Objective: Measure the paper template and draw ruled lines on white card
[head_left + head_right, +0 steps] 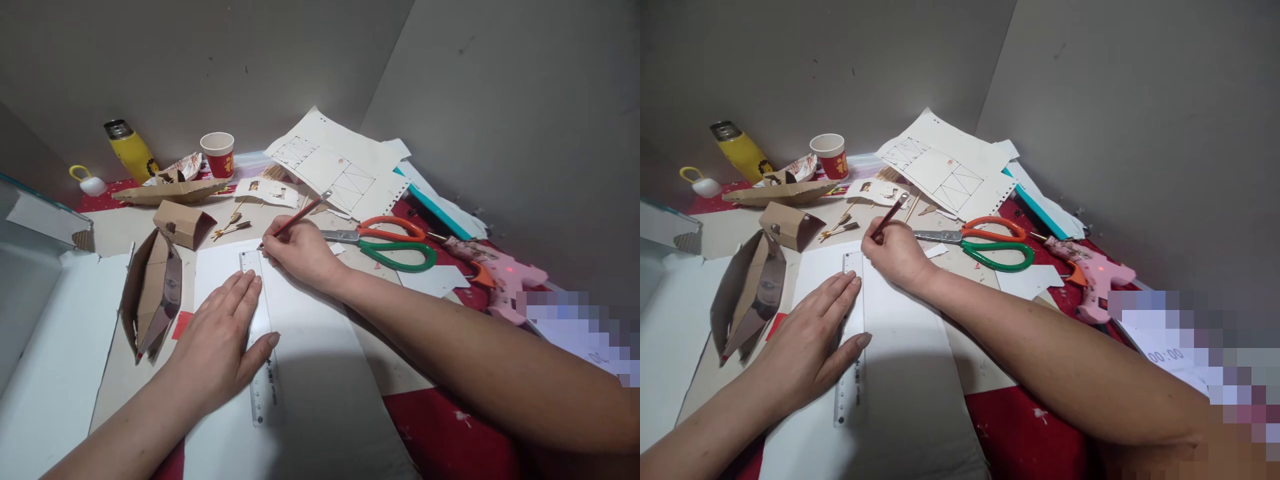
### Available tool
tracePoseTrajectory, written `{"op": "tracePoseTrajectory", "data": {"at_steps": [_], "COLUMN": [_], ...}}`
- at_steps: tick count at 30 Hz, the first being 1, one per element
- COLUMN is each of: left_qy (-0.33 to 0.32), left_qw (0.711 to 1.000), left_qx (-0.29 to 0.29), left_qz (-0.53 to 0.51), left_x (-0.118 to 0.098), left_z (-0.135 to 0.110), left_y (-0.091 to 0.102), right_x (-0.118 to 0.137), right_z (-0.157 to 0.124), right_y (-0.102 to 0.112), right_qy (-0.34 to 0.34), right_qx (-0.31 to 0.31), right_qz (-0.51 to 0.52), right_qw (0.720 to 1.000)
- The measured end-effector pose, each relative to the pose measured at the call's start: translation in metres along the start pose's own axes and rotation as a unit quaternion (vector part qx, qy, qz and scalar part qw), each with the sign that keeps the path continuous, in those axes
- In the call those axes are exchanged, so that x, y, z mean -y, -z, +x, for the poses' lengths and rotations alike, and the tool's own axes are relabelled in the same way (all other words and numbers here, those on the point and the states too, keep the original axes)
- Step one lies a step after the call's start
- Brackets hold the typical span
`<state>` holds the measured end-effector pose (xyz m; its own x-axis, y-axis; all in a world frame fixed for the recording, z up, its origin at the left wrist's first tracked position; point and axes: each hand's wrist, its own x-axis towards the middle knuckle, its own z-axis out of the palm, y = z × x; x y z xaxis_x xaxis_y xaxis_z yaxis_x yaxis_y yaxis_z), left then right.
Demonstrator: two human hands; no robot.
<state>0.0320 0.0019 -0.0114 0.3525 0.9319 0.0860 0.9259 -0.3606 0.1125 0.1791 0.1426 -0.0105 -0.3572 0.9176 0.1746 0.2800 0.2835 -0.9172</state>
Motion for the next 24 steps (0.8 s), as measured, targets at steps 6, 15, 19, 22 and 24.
{"op": "tracePoseTrajectory", "data": {"at_steps": [6, 15, 19, 22, 24], "left_qy": [-0.006, -0.003, 0.002, 0.003, 0.003], "left_qw": [1.000, 1.000, 1.000, 1.000, 1.000], "left_qx": [-0.005, 0.005, 0.008, 0.008, 0.006], "left_qz": [0.010, 0.009, 0.004, 0.001, 0.004], "left_x": [-0.0004, -0.0003, -0.0001, -0.0006, -0.0007], "left_z": [-0.0002, -0.0004, -0.0002, -0.0004, -0.0007], "left_y": [-0.0005, -0.0006, -0.0013, -0.0008, -0.0004], "right_x": [0.0035, 0.0002, 0.0024, 0.0034, 0.0029], "right_z": [-0.0017, -0.0014, -0.0027, -0.0034, -0.0032], "right_y": [0.0011, 0.0000, 0.0006, 0.0009, 0.0008], "right_qy": [0.020, -0.012, -0.042, -0.045, -0.040], "right_qx": [-0.006, -0.013, -0.003, 0.003, 0.005], "right_qz": [-0.037, 0.012, 0.041, 0.055, 0.054], "right_qw": [0.999, 1.000, 0.998, 0.997, 0.998]}}
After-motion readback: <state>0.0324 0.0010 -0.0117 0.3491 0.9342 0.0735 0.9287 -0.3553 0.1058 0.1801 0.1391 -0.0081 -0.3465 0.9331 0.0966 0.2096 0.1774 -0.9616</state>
